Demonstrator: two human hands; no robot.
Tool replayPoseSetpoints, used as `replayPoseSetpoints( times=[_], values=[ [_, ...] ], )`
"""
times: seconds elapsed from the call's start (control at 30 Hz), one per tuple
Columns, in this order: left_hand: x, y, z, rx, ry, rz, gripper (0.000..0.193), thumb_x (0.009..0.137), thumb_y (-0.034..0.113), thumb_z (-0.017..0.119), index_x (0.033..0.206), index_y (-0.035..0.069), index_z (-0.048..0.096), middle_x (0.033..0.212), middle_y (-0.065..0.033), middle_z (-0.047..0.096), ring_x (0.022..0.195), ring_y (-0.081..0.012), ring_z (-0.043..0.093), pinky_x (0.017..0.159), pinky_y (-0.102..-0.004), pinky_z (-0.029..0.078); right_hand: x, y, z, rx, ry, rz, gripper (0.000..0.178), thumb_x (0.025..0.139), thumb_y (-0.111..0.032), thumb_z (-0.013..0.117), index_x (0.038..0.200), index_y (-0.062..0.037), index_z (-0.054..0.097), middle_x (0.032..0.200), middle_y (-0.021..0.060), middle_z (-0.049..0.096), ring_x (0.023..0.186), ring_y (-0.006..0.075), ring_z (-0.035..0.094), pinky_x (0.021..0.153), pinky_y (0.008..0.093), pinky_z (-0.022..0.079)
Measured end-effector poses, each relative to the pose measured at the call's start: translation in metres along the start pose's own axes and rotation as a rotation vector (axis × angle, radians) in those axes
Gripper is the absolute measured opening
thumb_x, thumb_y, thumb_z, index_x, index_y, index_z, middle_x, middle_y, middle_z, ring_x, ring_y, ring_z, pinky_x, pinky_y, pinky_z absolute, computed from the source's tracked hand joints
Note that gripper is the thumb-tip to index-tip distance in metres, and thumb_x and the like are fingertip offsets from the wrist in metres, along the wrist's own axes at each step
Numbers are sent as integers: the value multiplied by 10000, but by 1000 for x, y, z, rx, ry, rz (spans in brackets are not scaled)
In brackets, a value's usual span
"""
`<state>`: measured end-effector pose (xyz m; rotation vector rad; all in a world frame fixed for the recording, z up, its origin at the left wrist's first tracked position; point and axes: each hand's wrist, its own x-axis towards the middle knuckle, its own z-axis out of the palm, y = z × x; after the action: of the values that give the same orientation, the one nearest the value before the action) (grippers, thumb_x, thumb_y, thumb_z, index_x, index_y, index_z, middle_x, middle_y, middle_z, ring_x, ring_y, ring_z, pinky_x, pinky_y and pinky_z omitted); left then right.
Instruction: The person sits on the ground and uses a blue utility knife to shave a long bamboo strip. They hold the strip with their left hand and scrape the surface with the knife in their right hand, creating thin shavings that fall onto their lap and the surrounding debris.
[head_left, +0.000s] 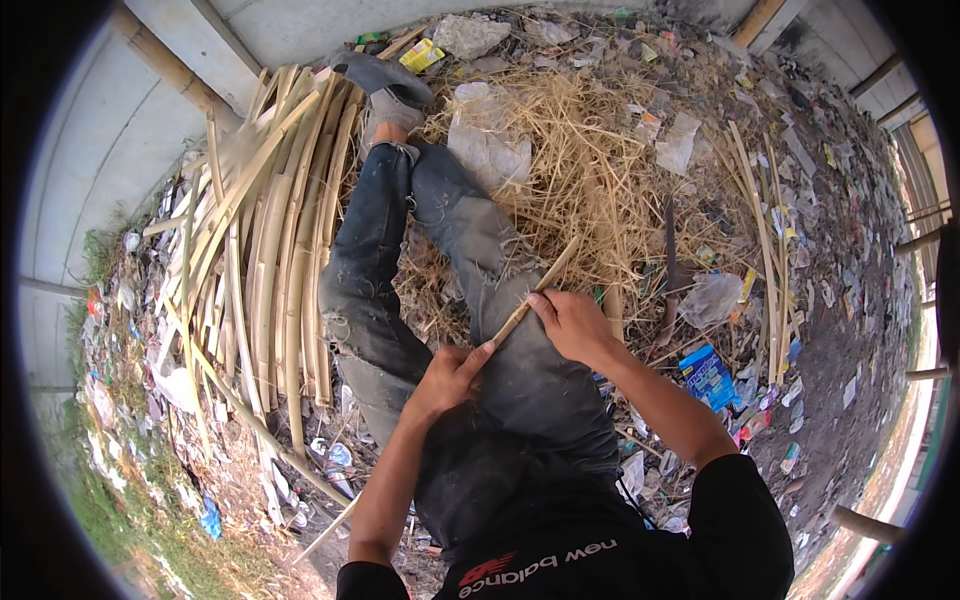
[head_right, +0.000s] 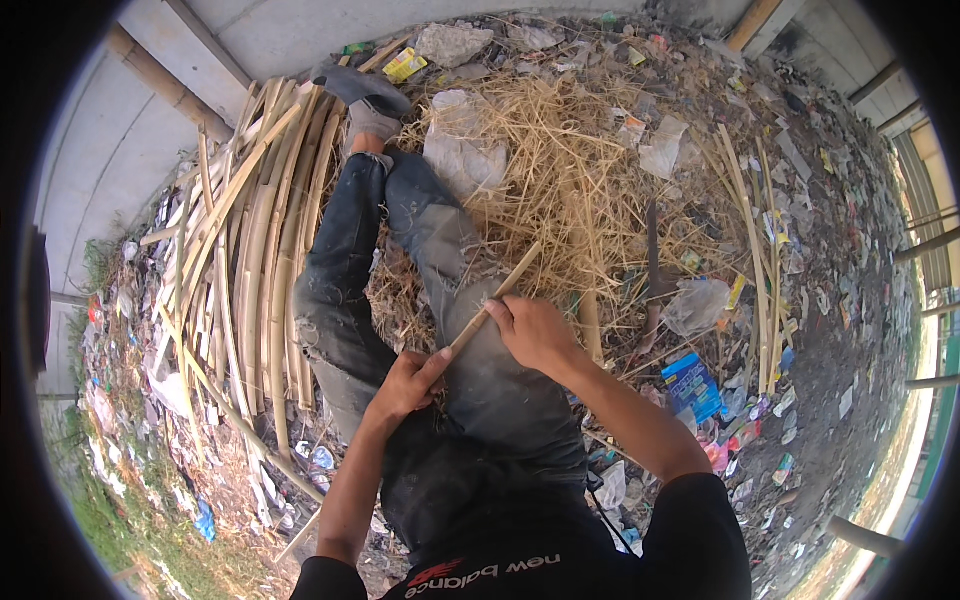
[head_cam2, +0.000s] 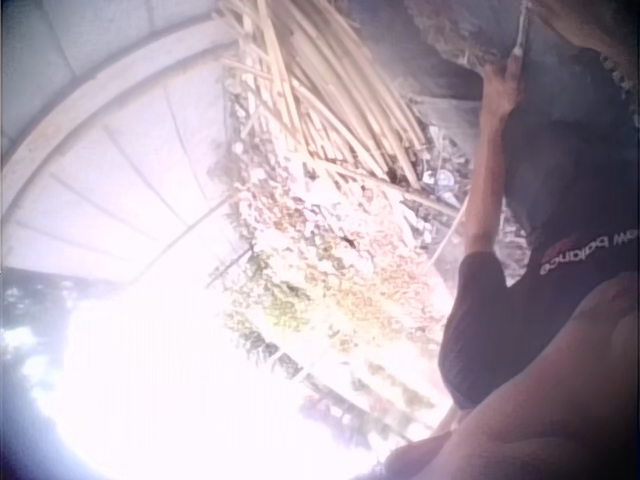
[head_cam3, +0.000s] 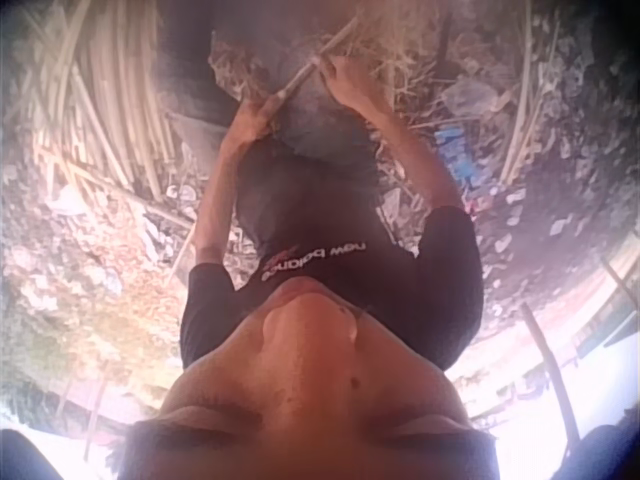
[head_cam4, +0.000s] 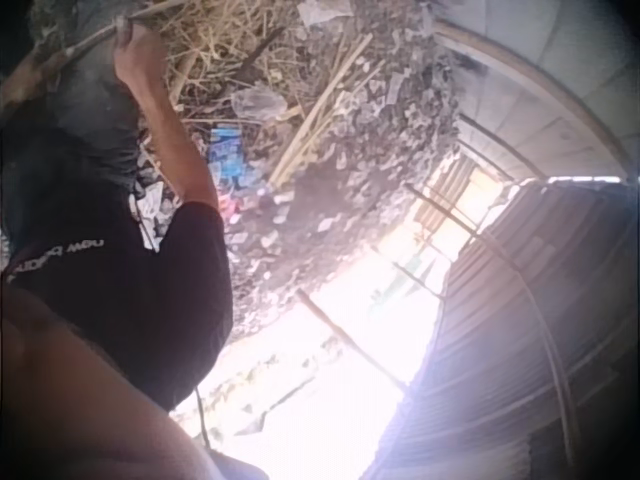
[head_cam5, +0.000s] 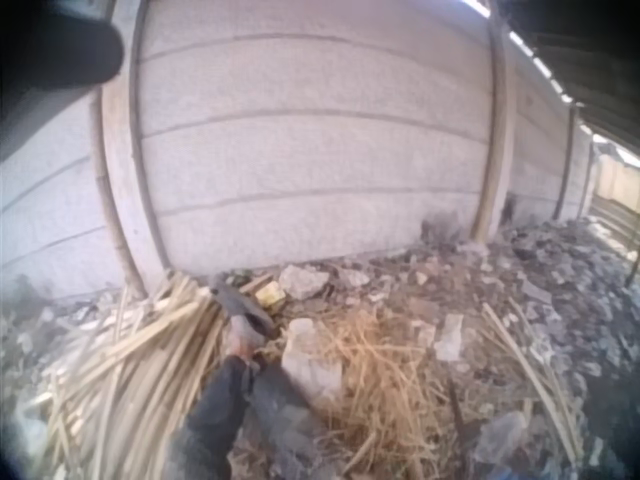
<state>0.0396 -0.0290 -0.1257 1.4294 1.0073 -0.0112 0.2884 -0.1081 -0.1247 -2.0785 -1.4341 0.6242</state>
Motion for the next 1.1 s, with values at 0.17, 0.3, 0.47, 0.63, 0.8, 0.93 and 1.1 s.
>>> replayPoseSetpoints(
  times=[0.17,0.3,0.47,0.63,0.8,0.93,1.1],
  values=[
    [0,4,1,72,27,27,715,1059,565,595,684,-39,663,580,-83,600,573,-176,603,599,-372,489,21,7,-23,46,66,162,495,1114,-430,522,967,11,691,770,271,658,765,502,650,699,543,493],
    [0,1,2,62,28,23,716,1054,573,606,706,-50,669,593,-93,612,581,-183,617,611,-381,501,-11,-14,1,24,-53,-25,501,1116,-418,519,924,14,686,752,272,652,728,490,649,671,555,489],
    [-4,8,5,134,86,110,713,1055,565,612,734,-69,671,590,-109,612,584,-194,631,617,-392,511,29,18,-29,21,80,241,522,1115,-433,492,883,-11,694,771,265,690,778,489,693,715,591,516],
    [-4,3,4,96,45,73,713,1059,555,613,729,-75,661,579,-106,599,577,-178,608,610,-398,503,-17,-10,10,-63,-23,39,502,1109,-425,521,923,6,699,773,269,675,777,491,675,704,560,515],
    [-3,9,3,115,45,61,709,1063,547,610,700,-61,651,575,-103,598,576,-180,618,597,-396,501,-1,3,-6,15,20,57,499,1108,-416,513,922,3,709,772,270,687,789,502,679,710,563,527],
    [-3,8,2,62,24,60,705,1067,541,605,693,-55,655,567,-102,591,568,-184,616,586,-392,498,-19,-12,5,-39,-60,-62,544,1074,-490,560,909,7,709,704,263,676,703,484,686,639,551,537],
    [-4,6,3,118,42,118,715,1064,555,601,700,-57,666,568,-103,591,562,-195,613,585,-394,497,-16,-15,5,-67,-53,-30,628,1028,-573,608,789,-1,708,638,227,660,646,453,686,589,531,522]
  ],
)
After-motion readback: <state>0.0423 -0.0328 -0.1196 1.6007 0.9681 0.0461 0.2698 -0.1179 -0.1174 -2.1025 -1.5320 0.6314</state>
